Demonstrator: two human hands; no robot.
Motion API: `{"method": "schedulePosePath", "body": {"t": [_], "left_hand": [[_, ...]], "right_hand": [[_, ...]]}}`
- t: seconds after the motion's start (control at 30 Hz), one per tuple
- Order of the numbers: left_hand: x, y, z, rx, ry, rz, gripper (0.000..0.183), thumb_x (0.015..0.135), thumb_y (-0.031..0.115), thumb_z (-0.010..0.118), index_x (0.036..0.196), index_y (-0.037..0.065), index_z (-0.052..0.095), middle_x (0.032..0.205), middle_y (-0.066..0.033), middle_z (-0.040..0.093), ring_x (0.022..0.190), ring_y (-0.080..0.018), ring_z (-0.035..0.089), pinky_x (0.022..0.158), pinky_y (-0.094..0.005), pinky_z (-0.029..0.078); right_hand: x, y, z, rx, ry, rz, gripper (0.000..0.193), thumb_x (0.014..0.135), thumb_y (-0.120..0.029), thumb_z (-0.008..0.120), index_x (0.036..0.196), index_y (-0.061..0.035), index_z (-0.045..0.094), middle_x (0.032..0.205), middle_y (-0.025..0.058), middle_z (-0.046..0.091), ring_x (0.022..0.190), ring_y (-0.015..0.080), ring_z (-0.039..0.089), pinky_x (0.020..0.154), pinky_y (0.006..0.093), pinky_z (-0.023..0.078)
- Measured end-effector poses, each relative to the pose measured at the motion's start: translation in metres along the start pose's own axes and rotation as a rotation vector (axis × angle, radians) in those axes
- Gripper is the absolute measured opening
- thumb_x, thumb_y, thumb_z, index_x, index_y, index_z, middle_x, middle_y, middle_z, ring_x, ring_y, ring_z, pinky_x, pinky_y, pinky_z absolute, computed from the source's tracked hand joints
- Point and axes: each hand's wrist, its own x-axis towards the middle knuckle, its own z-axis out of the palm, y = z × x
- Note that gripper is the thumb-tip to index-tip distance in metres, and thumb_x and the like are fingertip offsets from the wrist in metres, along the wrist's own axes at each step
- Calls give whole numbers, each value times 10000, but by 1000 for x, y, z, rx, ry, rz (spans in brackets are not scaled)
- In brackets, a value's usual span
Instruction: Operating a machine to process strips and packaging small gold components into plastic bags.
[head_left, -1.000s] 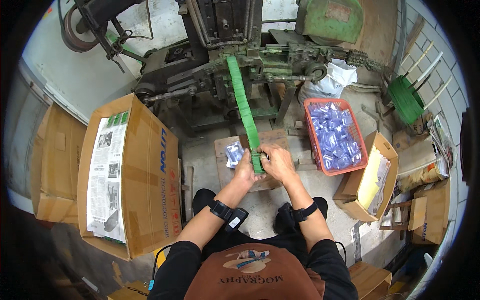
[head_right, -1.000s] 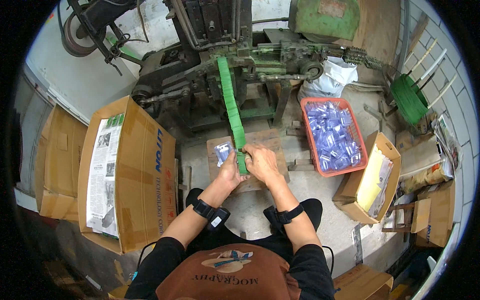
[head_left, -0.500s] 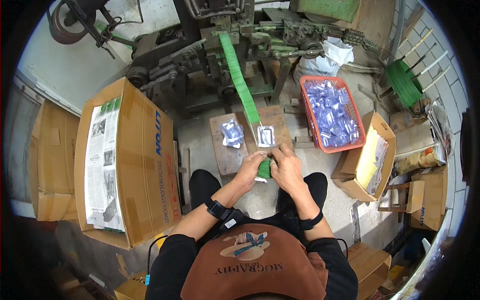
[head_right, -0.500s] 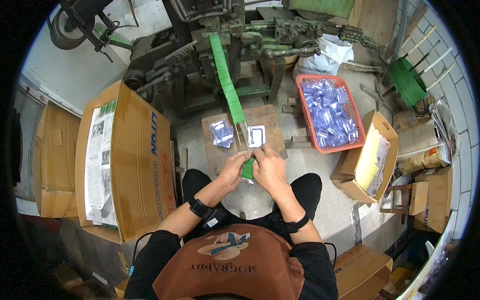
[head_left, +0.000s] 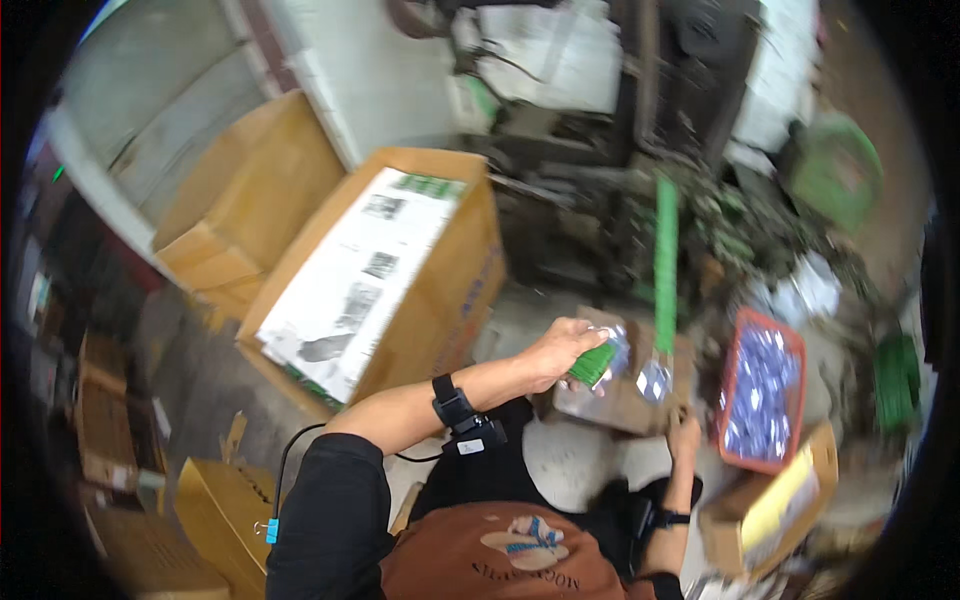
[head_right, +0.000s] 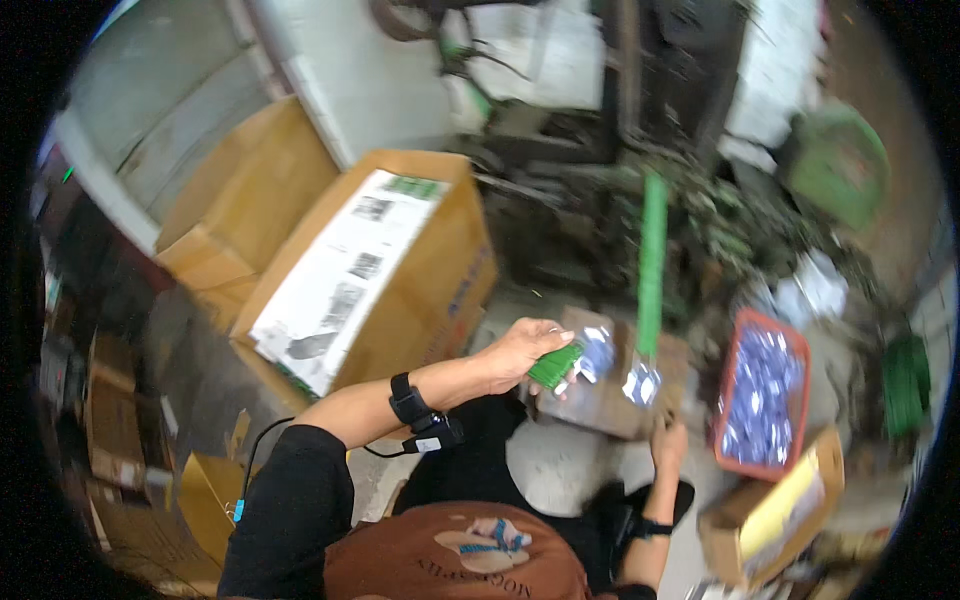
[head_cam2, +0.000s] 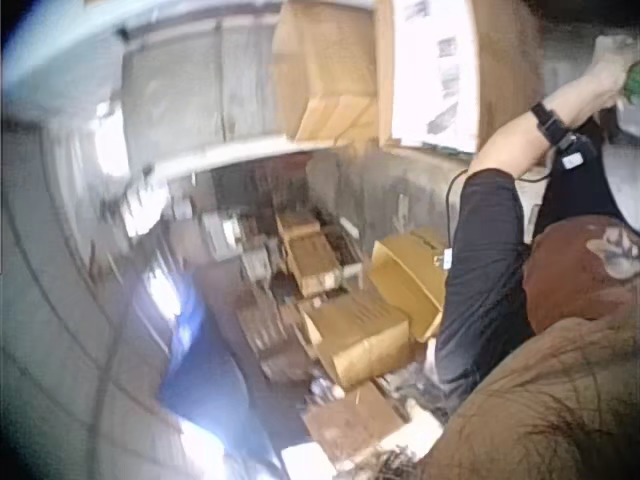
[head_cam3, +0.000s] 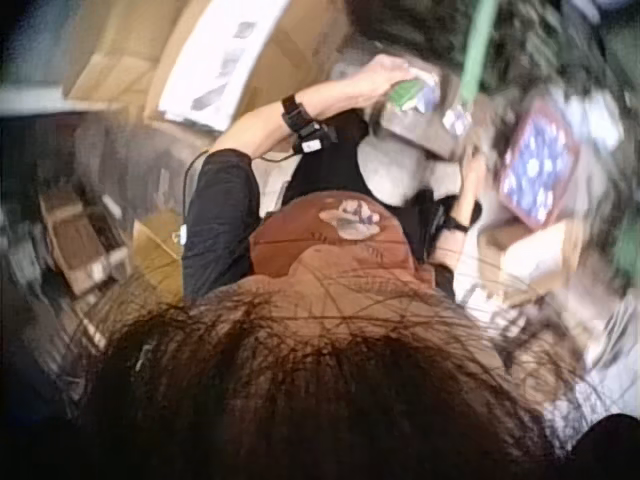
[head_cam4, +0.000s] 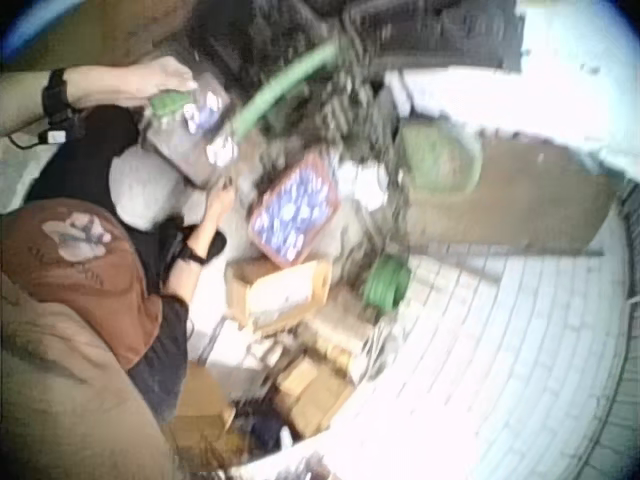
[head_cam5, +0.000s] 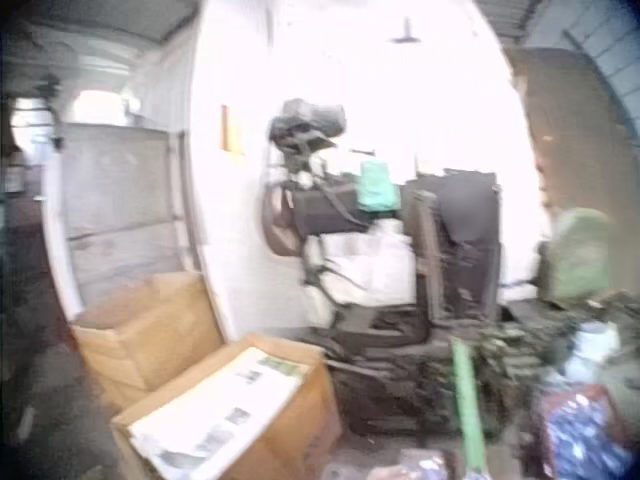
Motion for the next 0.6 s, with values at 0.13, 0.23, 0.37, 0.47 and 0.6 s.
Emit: {"method": "schedulePosePath", "body": {"t": [0.13,0.23,0.37,0.47,0.6], "left_hand": [[-41,86,-84,216,337,165,310,906,334,560,1049,59,554,820,-95,660,579,-205,663,363,-223,430],[-68,126,-171,246,637,211,335,882,330,598,1065,50,579,789,-73,649,574,-200,662,356,-211,416],[-70,142,-280,392,895,223,313,846,279,654,990,6,610,759,-67,634,526,-158,605,348,-233,407],[-41,127,-325,382,982,222,279,831,228,670,952,-18,618,779,-93,627,560,-172,595,357,-282,432],[21,95,-360,196,1011,243,248,836,181,652,962,-31,623,797,-117,614,618,-219,595,408,-343,506]], "right_hand": [[29,10,45,-132,15,41,445,794,-324,621,1088,5,558,974,246,627,965,400,589,820,449,452],[52,27,64,-157,-8,-27,343,755,-254,675,965,8,608,903,226,642,886,405,608,742,451,472],[67,33,74,-65,99,-16,263,726,-180,687,890,14,617,827,204,642,799,398,612,685,460,472],[66,25,73,-176,175,-57,244,720,-172,657,876,14,629,835,212,635,792,357,626,718,461,479],[56,12,75,-394,278,-54,190,722,-141,659,889,-50,651,827,155,636,783,349,623,701,448,482]]}}
